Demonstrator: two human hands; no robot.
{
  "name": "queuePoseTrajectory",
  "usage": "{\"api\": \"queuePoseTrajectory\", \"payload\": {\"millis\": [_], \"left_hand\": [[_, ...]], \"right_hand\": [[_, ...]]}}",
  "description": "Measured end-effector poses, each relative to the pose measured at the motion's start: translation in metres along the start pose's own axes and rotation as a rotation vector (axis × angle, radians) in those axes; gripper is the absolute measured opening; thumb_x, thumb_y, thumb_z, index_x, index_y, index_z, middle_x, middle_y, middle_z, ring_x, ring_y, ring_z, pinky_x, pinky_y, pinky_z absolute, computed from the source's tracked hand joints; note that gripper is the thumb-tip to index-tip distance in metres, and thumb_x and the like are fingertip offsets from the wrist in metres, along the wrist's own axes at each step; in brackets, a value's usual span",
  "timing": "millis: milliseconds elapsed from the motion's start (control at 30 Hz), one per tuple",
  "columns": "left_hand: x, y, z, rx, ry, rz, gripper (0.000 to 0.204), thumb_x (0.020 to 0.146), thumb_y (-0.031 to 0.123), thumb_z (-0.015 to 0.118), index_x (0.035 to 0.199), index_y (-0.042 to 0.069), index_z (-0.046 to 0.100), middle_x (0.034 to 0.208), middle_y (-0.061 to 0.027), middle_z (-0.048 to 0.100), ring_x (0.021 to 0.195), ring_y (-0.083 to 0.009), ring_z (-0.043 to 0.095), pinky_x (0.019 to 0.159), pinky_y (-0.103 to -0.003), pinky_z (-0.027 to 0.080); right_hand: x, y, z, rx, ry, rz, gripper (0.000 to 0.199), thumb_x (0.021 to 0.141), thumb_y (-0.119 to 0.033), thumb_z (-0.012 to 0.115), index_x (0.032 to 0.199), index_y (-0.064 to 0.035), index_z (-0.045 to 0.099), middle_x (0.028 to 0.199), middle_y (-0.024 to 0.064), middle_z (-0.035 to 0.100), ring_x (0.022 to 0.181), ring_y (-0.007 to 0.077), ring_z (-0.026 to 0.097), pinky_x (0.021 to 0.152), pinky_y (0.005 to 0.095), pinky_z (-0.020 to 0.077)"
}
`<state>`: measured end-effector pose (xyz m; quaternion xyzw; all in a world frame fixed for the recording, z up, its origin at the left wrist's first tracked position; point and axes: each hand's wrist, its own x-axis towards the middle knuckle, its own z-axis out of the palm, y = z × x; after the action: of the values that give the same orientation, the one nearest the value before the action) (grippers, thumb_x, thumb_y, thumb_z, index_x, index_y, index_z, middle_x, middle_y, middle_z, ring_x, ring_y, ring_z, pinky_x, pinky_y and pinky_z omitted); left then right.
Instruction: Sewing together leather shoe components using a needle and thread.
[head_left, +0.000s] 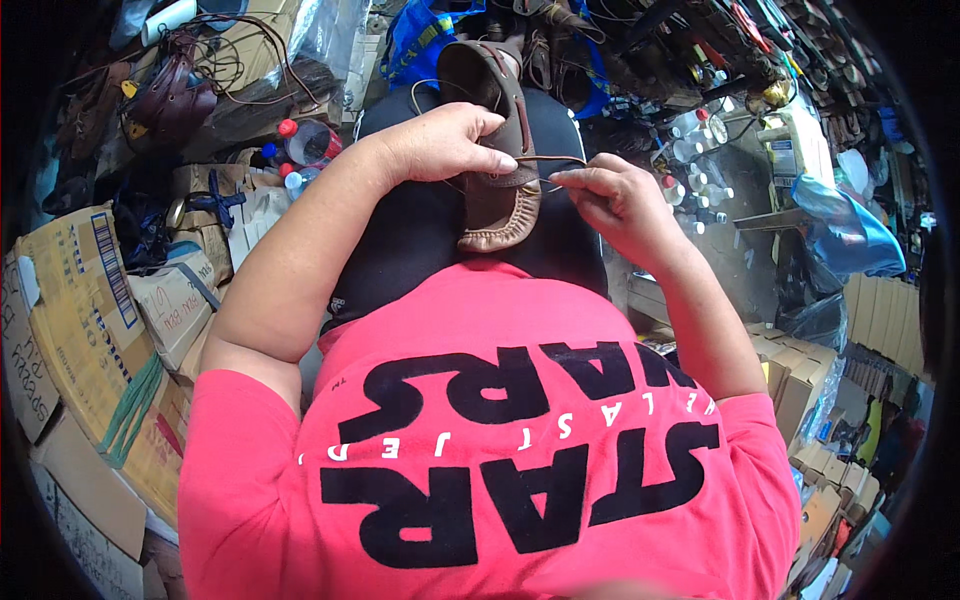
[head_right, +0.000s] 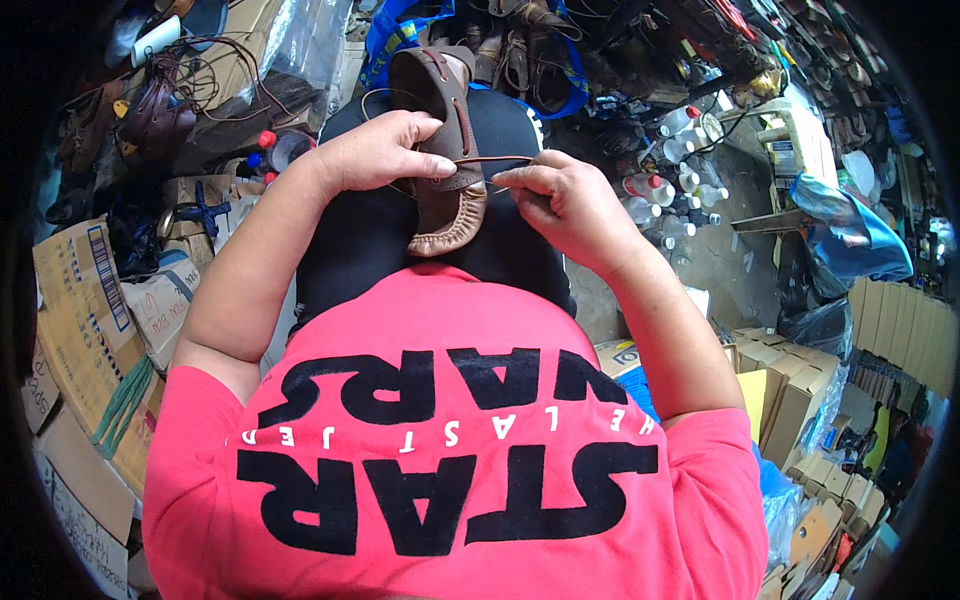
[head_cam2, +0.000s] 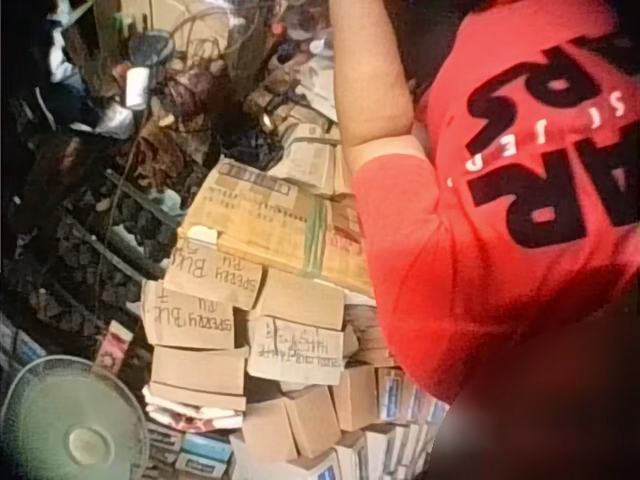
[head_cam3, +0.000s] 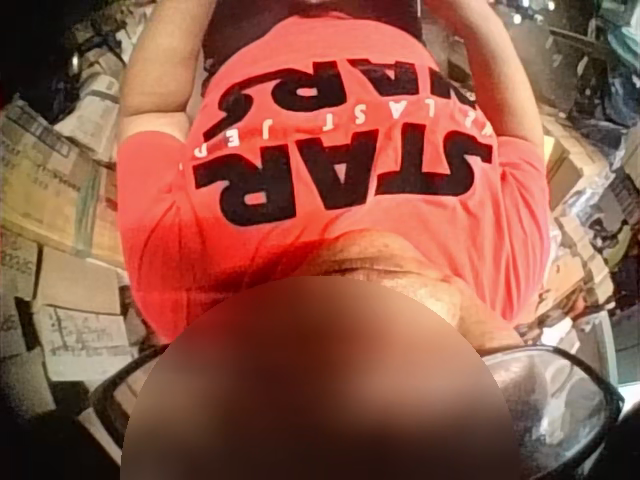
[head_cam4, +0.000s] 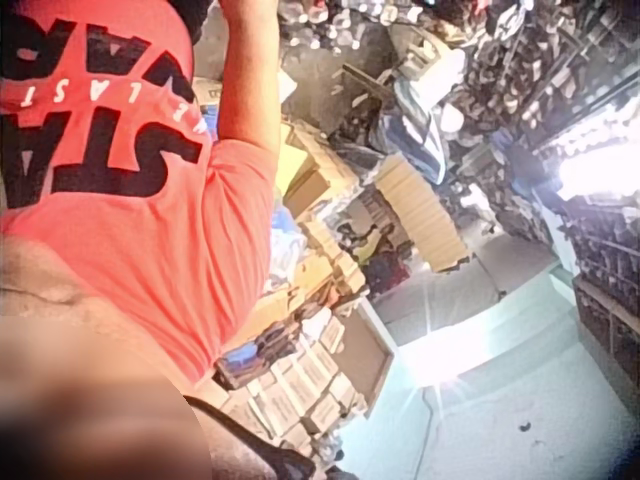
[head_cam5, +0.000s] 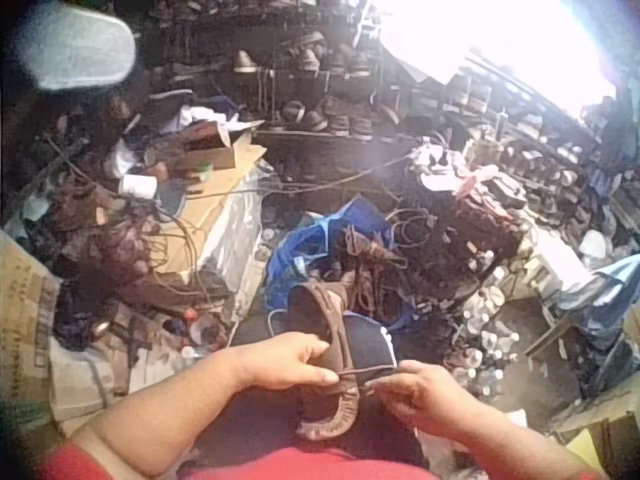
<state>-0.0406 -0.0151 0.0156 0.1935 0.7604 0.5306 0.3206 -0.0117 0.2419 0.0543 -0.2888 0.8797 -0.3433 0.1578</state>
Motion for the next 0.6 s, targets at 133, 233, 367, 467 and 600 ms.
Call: {"api": "queuePoseTrajectory", "payload": {"millis": [133,233,367,467,600], "left_hand": [[-0.001,0.005,-0.002,0.090,0.008,-0.003,0.034,0.083,0.026,0.068,0.102,-0.001,0.062,0.097,-0.0084,0.060,0.091,-0.0165,0.056,0.086,-0.031,0.044],[-0.002,0.003,-0.008,0.252,-0.021,-0.035,0.040,0.076,0.024,0.067,0.106,-0.001,0.060,0.100,-0.0121,0.057,0.097,-0.0218,0.055,0.087,-0.033,0.044],[-0.011,0.012,-0.010,0.469,-0.017,0.086,0.044,0.067,0.015,0.061,0.108,-0.002,0.058,0.097,-0.0145,0.056,0.096,-0.0282,0.056,0.087,-0.035,0.045],[-0.009,0.016,-0.005,0.421,0.008,0.117,0.042,0.069,0.014,0.066,0.108,-0.001,0.061,0.097,-0.0127,0.059,0.093,-0.0256,0.058,0.085,-0.033,0.046],[0.005,0.023,-0.001,0.224,0.035,0.097,0.035,0.073,0.019,0.078,0.102,0.001,0.068,0.093,-0.0084,0.069,0.087,-0.0131,0.062,0.080,-0.029,0.048]], "right_hand": [[0.002,0.003,0.003,-0.001,0.037,-0.073,0.026,0.081,0.001,0.062,0.104,-0.0078,0.070,0.077,0.0071,0.054,0.067,0.0181,0.058,0.061,0.0290,0.0460],[0.005,-0.002,-0.001,-0.041,-0.005,-0.048,0.027,0.078,0.001,0.063,0.102,-0.0070,0.071,0.083,0.0099,0.060,0.074,0.0225,0.064,0.067,0.0298,0.0526],[0.008,-0.013,-0.004,-0.243,0.001,-0.121,0.026,0.075,-0.002,0.060,0.098,-0.0063,0.071,0.079,0.0117,0.061,0.077,0.0284,0.063,0.071,0.0359,0.0523],[0.011,-0.024,-0.010,-0.406,-0.028,-0.196,0.026,0.075,-0.003,0.058,0.097,-0.0054,0.071,0.079,0.0128,0.062,0.081,0.0302,0.063,0.075,0.0391,0.0516],[0.015,-0.021,-0.025,-0.337,-0.095,-0.230,0.026,0.075,-0.004,0.059,0.097,-0.0062,0.072,0.081,0.0134,0.063,0.082,0.0309,0.063,0.075,0.0391,0.0518]]}}
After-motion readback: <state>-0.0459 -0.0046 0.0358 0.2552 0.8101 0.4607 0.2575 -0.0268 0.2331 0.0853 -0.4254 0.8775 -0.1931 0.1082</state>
